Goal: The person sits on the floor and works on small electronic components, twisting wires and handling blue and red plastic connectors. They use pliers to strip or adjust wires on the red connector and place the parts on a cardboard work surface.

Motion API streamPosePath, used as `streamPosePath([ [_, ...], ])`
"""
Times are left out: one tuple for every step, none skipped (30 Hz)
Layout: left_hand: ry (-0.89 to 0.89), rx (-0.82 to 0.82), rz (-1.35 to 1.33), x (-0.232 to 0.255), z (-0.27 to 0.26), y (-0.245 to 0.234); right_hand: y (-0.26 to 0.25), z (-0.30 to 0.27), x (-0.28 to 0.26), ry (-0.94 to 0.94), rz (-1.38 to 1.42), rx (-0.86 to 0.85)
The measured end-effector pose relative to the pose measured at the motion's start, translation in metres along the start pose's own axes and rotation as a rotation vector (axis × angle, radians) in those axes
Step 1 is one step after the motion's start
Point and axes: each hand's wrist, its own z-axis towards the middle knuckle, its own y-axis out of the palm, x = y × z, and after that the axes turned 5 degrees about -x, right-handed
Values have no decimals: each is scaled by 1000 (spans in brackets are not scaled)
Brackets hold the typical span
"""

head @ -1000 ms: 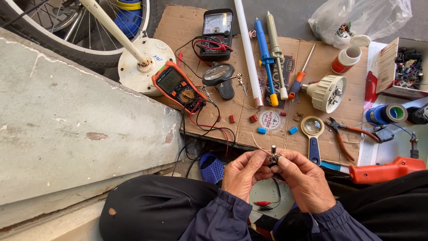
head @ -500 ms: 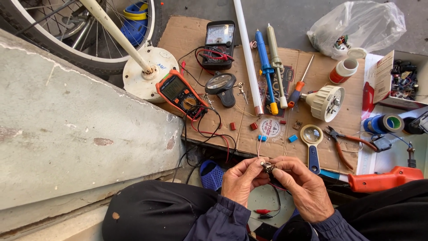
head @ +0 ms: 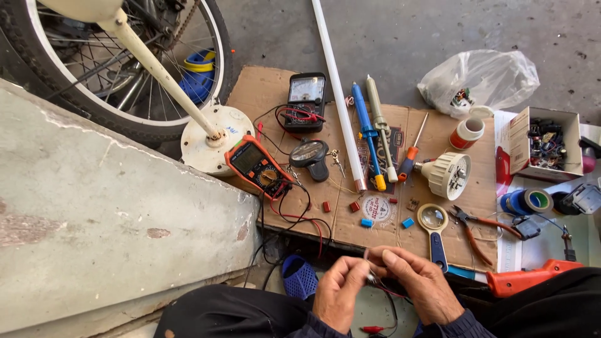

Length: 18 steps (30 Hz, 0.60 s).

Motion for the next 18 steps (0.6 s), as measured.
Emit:
streamPosePath([
  [7, -1, 1, -4, -1, -1, -3, 5, 6, -7, 1, -1],
  [-19, -46, 38, -8, -1, -2, -6, 10, 11, -24, 6, -43],
  [-44, -91, 76, -12, -2, -3, -8, 15, 16, -41, 11, -85],
  [-35, -90, 78, -12, -2, -7, -9, 16, 13, -49, 10, -89],
  [-58, -108, 135, -12, -1, -11, -11, 16, 10, -136, -118, -144],
  [-88, -127, 190, -14, -3, -13, -14, 15, 10, -217, -246, -196],
  [-85, -128, 189, -16, -2, -16, -11, 11, 4, -219, -248, -195],
  [-115, -146, 427, -19, -3, -18, -9, 6, 0, -306, -472, -253],
  [-143, -163, 664, -23, -3, -20, -7, 1, -4, -392, -696, -308],
  [-147, -165, 662, -23, -3, -20, -8, 2, -2, -388, -697, -308],
  [-216, -210, 707, -23, -3, -21, -10, 2, 0, -366, -850, -296],
  [-280, -258, 752, -22, -1, -20, -12, 3, 1, -346, -1003, -280],
  [-280, -262, 750, -23, -2, -16, -16, 8, 3, -343, -1004, -276],
  [-225, -208, 464, -25, -4, -12, -19, 13, 7, -311, -851, -240],
  [-167, -153, 177, -27, -6, -8, -22, 18, 10, -280, -697, -202],
  [-172, -154, 175, -29, -2, -9, -23, 21, 9, -274, -698, -202],
  [-127, -135, 177, -32, 3, -9, -25, 25, 9, -211, -508, -181],
  [-97, -119, 175, -40, 0, -7, -29, 24, 15, -133, -319, -153],
])
